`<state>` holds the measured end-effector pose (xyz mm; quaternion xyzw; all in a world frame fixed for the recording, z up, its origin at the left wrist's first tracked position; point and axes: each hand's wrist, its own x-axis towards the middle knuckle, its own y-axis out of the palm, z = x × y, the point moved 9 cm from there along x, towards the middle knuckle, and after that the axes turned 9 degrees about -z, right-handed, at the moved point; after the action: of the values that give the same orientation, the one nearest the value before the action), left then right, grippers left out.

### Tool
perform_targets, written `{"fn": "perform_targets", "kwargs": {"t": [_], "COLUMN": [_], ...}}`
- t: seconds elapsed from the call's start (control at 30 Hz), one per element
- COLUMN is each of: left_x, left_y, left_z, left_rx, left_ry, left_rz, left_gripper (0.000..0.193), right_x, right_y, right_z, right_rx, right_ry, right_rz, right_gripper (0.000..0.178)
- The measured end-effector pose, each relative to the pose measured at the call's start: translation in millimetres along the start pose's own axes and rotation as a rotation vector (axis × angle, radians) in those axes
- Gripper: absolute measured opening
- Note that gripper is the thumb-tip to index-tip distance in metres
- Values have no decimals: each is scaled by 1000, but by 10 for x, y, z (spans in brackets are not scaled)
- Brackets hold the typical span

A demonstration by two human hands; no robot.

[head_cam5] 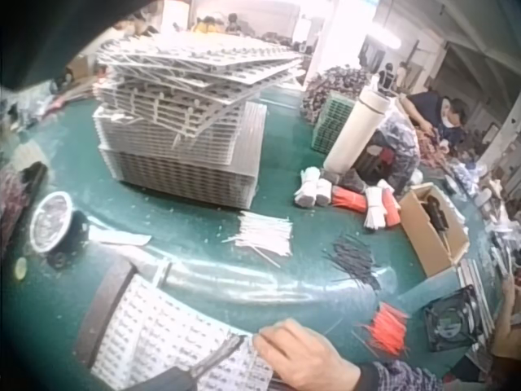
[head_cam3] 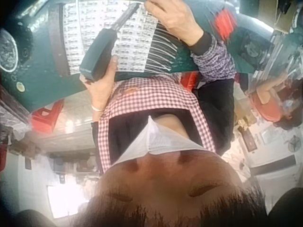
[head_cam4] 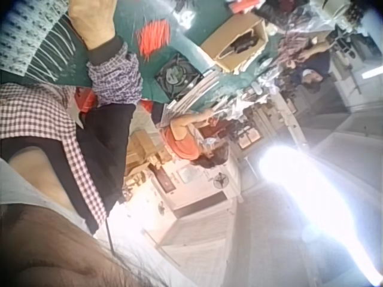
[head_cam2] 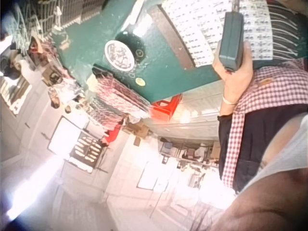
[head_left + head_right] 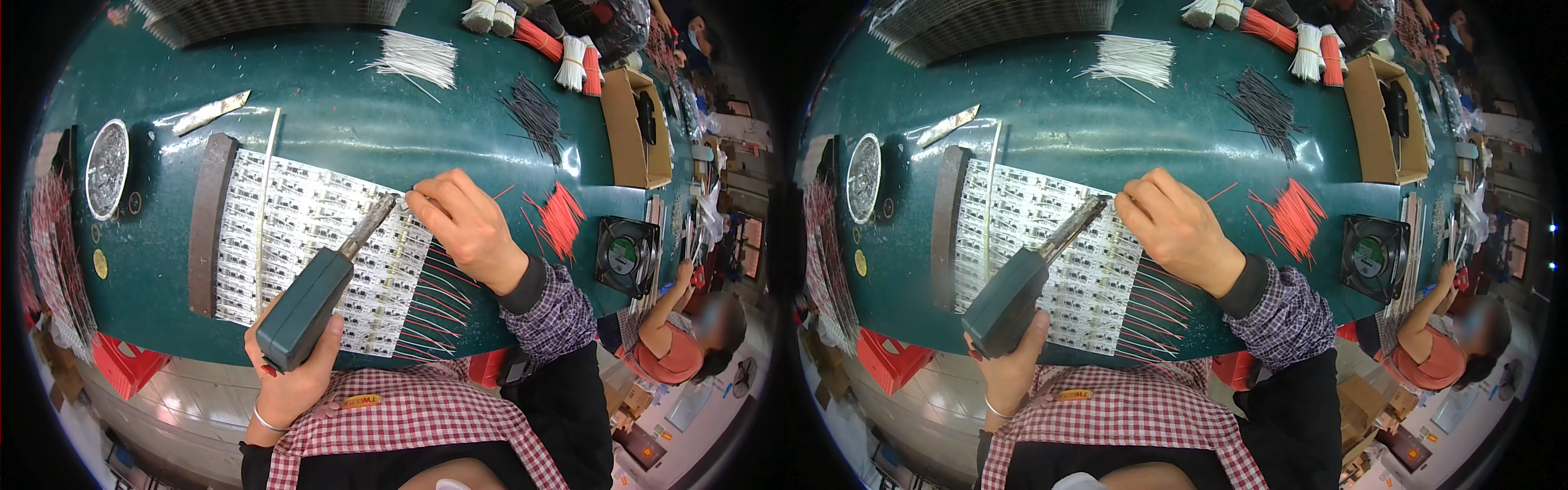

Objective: The person solders white and red wires onto an LED board using a soldering iron, positioning and aligning the wires on the board by hand and with a thin stick.

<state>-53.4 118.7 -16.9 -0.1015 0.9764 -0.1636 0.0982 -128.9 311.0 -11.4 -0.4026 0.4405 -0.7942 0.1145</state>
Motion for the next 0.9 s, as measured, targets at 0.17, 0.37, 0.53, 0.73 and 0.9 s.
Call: {"fn": "perform_targets", "kwargs": {"t": [0.17,0.37,0.53,0.73,0.9], "left_x": [18,-39,-160,-199,-229], "left_y": [7,-41,-110,-138,-170], "left_z": [-85,38,244,220,255], "left_rx": [34,9,-6,33,55], "left_ry": [35,-34,-165,-168,-181], "left_rz": [7,-15,-69,-76,-53], "left_gripper": [19,19,18,18,19], "right_x": [12,9,6,20,-11], "right_y": [6,5,0,-96,-122], "right_z": [23,24,25,83,148], "right_rx": [-6,-10,-18,1,88], "right_ry": [-1,-7,-6,-24,-23], "right_rz": [14,15,11,-53,-86], "right_gripper": [28,28,27,31,34]}}
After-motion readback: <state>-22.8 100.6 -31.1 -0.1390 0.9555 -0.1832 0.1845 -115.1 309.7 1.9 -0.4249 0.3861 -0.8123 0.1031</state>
